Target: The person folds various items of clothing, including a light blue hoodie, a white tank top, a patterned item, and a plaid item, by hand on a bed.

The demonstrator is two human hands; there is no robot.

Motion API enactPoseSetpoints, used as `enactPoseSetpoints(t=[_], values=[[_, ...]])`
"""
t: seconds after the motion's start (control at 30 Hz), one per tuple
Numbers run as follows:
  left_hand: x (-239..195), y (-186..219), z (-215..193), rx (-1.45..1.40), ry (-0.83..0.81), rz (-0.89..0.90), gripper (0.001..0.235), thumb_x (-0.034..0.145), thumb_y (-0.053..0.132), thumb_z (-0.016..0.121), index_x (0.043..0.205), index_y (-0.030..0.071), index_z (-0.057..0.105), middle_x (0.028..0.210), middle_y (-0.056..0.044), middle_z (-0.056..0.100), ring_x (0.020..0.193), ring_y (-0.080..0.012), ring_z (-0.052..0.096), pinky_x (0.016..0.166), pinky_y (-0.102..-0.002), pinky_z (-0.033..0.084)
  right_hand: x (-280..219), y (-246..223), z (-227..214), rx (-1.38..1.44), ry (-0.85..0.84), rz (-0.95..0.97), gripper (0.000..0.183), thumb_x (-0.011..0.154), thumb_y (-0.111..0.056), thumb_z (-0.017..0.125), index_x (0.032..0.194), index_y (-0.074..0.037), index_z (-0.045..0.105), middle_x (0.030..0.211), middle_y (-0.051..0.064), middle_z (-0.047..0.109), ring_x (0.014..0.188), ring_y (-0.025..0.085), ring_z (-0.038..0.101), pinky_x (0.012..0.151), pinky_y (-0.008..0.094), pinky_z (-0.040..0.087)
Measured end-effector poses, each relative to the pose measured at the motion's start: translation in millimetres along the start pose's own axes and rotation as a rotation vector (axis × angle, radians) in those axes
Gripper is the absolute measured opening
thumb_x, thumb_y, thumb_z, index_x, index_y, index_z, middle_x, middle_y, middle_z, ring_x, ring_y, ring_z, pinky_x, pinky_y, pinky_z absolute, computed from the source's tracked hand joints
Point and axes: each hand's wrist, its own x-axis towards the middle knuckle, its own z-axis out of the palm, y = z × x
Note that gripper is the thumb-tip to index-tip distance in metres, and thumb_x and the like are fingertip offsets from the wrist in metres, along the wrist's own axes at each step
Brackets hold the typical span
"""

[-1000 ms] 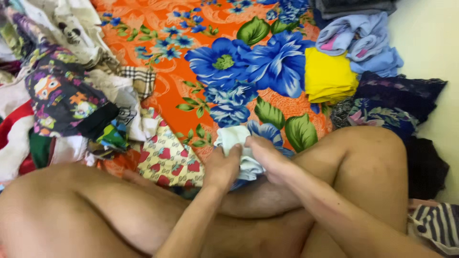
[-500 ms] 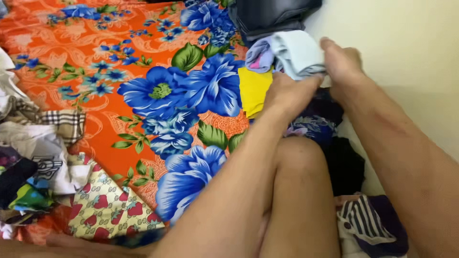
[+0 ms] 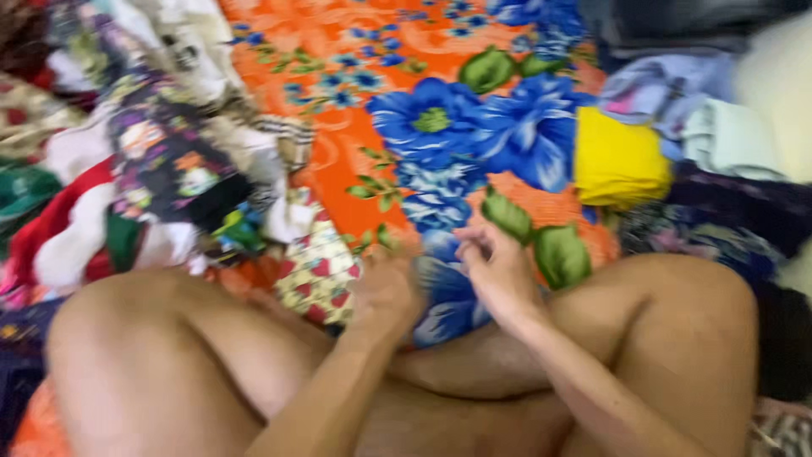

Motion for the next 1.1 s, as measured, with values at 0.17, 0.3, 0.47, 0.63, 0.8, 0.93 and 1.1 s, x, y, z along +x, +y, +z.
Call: enactPoseSetpoints(t=[0.17,0.3,0.47,0.63,0.8,0.93,1.1], values=[[12,-72,-15,-0.292,-1.635,-0.482,0.06,0.091,0.032,0.071,0.139,0.005,0.046,0.137,-0.021,0.039,0.13,-0.0551,0.039,0.09,-0.059,0.058,-24,-35,40,-0.138,-0.345,0.094,0.021,0.089,-0.022,0.062,0.101,-0.021,0.079,0.084,0.004,0.081,0.071,0.016,0.078,0.066,0.031,0.058],[-30,-60,21,-0.435,-1.552,-0.503,0.06,0.08,0.037,0.083,0.124,0.003,0.059,0.116,-0.019,0.063,0.114,-0.0452,0.063,0.088,-0.052,0.062,-20,-25,46,-0.155,-0.395,0.243,0.025,0.088,-0.033,0.063,0.107,-0.025,0.077,0.089,0.0,0.082,0.075,0.013,0.079,0.066,0.027,0.06],[57,-69,-20,-0.964,-1.408,-0.901,0.038,0.087,0.036,0.063,0.117,0.015,0.071,0.107,-0.02,0.074,0.111,-0.0423,0.068,0.093,-0.053,0.056,-21,-27,16,0.284,-0.411,0.678,0.073,0.1,-0.059,0.044,0.145,-0.002,0.051,0.139,0.023,0.061,0.124,0.035,0.062,0.102,0.052,0.05],[114,-46,-81,-1.399,-1.561,-0.794,0.041,0.078,0.031,0.063,0.11,0.009,0.075,0.11,-0.019,0.074,0.114,-0.039,0.068,0.099,-0.045,0.053,-19,-65,4,0.398,-0.451,0.832,0.081,0.097,-0.053,0.052,0.158,-0.005,0.03,0.154,0.012,0.042,0.13,0.035,0.053,0.111,0.058,0.042],[110,-37,-95,-1.637,-1.8,-0.924,0.035,0.075,0.04,0.064,0.092,0.012,0.076,0.084,-0.011,0.074,0.07,-0.0218,0.072,0.063,-0.031,0.06,3,57,-1,0.447,-0.502,0.793,0.064,0.099,-0.041,0.055,0.15,-0.005,0.037,0.138,0.011,0.051,0.121,0.031,0.058,0.108,0.053,0.045],[91,-64,-68,-1.017,-1.567,-0.987,0.044,0.081,0.053,0.062,0.107,0.021,0.076,0.105,-0.012,0.077,0.11,-0.0315,0.071,0.09,-0.043,0.058,-15,33,42,0.66,-0.498,0.845,0.04,0.09,-0.022,0.065,0.122,0.002,0.063,0.099,0.019,0.072,0.089,0.036,0.072,0.086,0.054,0.057],[31,-83,-20,-0.624,-1.528,-0.74,0.073,0.073,0.049,0.074,0.132,0.011,0.055,0.141,-0.019,0.05,0.12,-0.0454,0.058,0.098,-0.057,0.054,-34,-41,49,0.463,-0.409,0.87,0.062,0.087,-0.021,0.076,0.138,0.003,0.05,0.114,0.029,0.072,0.095,0.037,0.075,0.075,0.055,0.062]])
